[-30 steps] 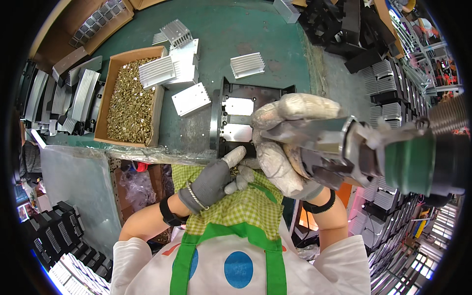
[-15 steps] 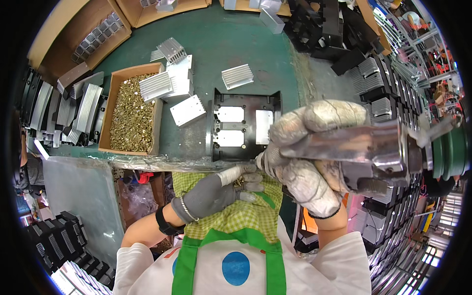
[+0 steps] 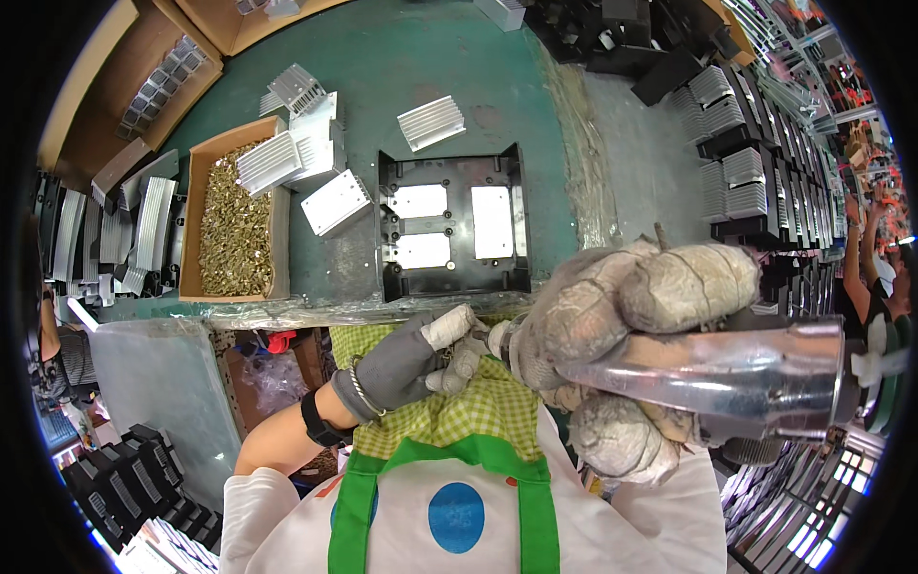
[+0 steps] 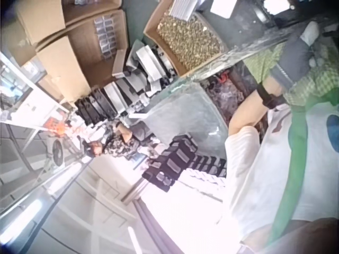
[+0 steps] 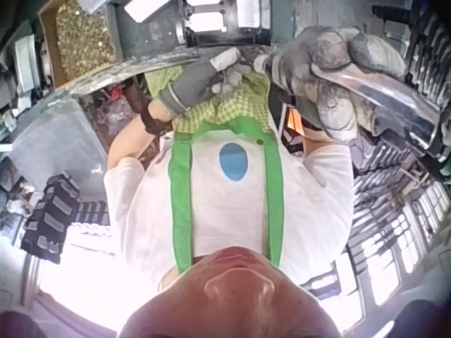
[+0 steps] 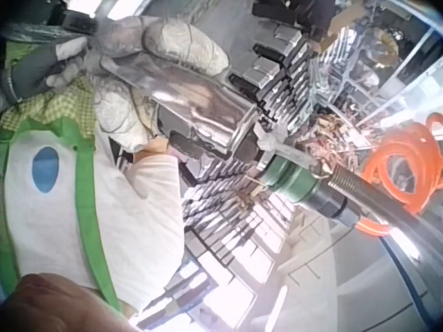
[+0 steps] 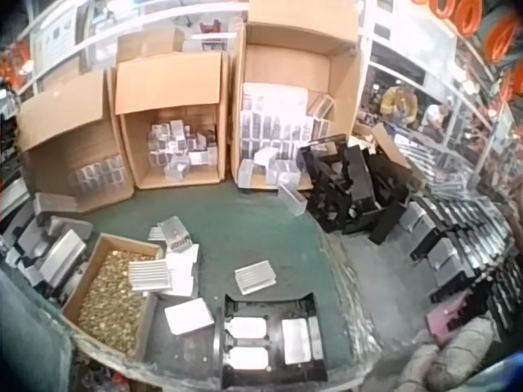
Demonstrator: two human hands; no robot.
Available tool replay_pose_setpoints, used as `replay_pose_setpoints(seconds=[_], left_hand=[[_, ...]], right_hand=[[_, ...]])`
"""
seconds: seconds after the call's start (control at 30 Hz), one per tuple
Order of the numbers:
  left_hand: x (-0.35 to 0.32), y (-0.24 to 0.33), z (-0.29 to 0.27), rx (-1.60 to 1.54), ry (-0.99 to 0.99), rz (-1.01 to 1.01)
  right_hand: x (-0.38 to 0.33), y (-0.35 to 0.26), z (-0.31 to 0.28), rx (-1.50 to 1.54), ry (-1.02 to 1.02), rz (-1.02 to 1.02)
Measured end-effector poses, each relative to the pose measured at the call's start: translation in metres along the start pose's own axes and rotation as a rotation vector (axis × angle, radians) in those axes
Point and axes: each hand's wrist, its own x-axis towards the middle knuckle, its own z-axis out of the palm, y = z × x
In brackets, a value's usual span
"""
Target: The recorder is assembling metal components for solar equipment, including heat sinks and enclosures, using an industrial pneumatic screwdriver.
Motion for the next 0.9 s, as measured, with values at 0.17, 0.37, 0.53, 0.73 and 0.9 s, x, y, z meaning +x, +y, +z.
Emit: replay_pose_setpoints(seconds=[0.17, 0.37, 0.53, 0.73, 0.9], left_hand=[[0.000, 0.002, 0.003, 0.024, 0.040, -0.025], [0.004, -0.002, -0.002, 0.049, 0.006, -0.048], [0.004, -0.005, 0.003, -0.063, -0.003, 0.020], [0.005, 0.006, 0.008, -0.162, 0.030, -0.038], [0.012, 0.003, 0.008, -0.227, 0.069, -0.039]], right_hand=[[-0.003, 0.000, 0.004, -0.045, 0.040, -0.020], [-0.004, -0.003, 0.012, -0.088, 0.061, -0.038], [-0.001, 0.005, 0.015, -0.134, 0.111, -0.038], [0.005, 0.010, 0.012, -0.161, 0.159, -0.039], [0.004, 0.007, 0.014, -0.172, 0.167, -0.043]])
